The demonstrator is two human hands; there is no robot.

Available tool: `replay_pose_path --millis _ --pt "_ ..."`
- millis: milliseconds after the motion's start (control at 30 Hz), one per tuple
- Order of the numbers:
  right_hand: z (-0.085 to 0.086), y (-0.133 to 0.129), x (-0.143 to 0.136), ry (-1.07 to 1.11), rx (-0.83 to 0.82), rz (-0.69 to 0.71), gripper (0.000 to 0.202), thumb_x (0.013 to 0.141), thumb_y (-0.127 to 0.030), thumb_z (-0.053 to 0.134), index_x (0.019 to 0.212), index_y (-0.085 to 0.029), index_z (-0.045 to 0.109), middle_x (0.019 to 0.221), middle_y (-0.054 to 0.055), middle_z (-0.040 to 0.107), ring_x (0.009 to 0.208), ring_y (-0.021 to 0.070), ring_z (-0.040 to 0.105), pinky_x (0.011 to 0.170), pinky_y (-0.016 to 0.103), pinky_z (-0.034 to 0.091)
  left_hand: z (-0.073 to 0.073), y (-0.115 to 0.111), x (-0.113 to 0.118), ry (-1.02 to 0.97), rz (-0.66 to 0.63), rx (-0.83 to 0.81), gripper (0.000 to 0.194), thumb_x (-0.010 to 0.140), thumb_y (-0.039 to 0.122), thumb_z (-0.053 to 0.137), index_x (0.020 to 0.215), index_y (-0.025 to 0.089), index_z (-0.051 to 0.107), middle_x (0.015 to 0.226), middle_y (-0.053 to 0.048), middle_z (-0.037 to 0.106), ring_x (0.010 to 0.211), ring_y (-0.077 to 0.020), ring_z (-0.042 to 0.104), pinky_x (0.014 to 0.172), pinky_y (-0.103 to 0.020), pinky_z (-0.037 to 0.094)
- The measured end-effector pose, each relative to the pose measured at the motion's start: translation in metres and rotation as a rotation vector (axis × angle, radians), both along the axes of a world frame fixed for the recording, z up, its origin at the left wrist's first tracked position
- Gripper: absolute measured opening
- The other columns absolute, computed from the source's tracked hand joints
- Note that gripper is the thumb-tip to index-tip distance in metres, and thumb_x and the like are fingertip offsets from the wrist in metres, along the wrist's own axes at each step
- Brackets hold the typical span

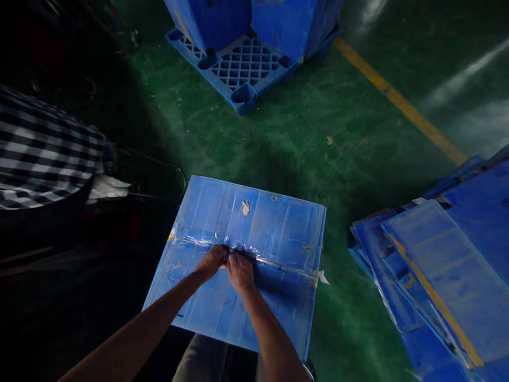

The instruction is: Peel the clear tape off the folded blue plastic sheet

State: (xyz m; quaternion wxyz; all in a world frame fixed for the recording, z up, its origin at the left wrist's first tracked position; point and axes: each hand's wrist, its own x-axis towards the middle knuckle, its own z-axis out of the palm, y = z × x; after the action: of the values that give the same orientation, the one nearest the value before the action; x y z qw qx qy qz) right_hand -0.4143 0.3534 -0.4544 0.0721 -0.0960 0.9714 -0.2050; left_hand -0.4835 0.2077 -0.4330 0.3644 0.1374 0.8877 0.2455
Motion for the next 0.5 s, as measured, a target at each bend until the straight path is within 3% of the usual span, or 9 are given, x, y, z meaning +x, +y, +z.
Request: replay_pose_path --millis 67,167,267,500 --pt "0.011 0.015 0.003 -0.020 0.031 -0.001 0.007 0.096 -0.020 0.052 0.094 -0.019 0.058 0.088 0.005 0.062 0.084 0.0181 0.058 0.073 0.029 0.043 0.002 -0.001 0.000 0.004 0.003 0.005 0.021 0.088 0.026 0.066 0.075 0.013 0.056 0.086 -0.003 0.057 0.087 -0.0175 0.056 0.079 -0.033 0.049" --pt "0.027 0.042 0.003 -0.034 0.096 0.026 0.019 0.094 -0.016 0.054 0.113 -0.018 0.058 0.098 0.007 0.062 0.091 0.0220 0.055 0.078 0.035 0.043 0.006 -0.002 -0.001 0.014 0.010 0.034 0.024 0.088 0.027 0.066 0.072 0.013 0.055 0.082 -0.002 0.056 0.083 -0.0166 0.055 0.077 -0.032 0.048" --pt "0.036 0.062 -0.007 -0.043 0.150 0.106 0.020 0.094 -0.014 0.052 0.113 -0.018 0.058 0.098 0.009 0.061 0.092 0.0237 0.052 0.079 0.038 0.043 0.007 -0.003 0.000 0.030 0.019 0.075 0.025 0.088 0.027 0.066 0.071 0.013 0.054 0.080 -0.001 0.054 0.082 -0.0165 0.054 0.076 -0.032 0.048" --pt "0.037 0.053 -0.031 -0.065 0.206 0.228 0.019 0.094 -0.008 0.045 0.101 -0.015 0.061 0.093 0.012 0.059 0.088 0.0248 0.051 0.073 0.038 0.044 0.004 -0.010 0.006 0.108 0.058 0.122 0.017 0.084 0.017 0.067 0.073 0.013 0.055 0.080 -0.001 0.055 0.082 -0.0166 0.055 0.076 -0.031 0.048"
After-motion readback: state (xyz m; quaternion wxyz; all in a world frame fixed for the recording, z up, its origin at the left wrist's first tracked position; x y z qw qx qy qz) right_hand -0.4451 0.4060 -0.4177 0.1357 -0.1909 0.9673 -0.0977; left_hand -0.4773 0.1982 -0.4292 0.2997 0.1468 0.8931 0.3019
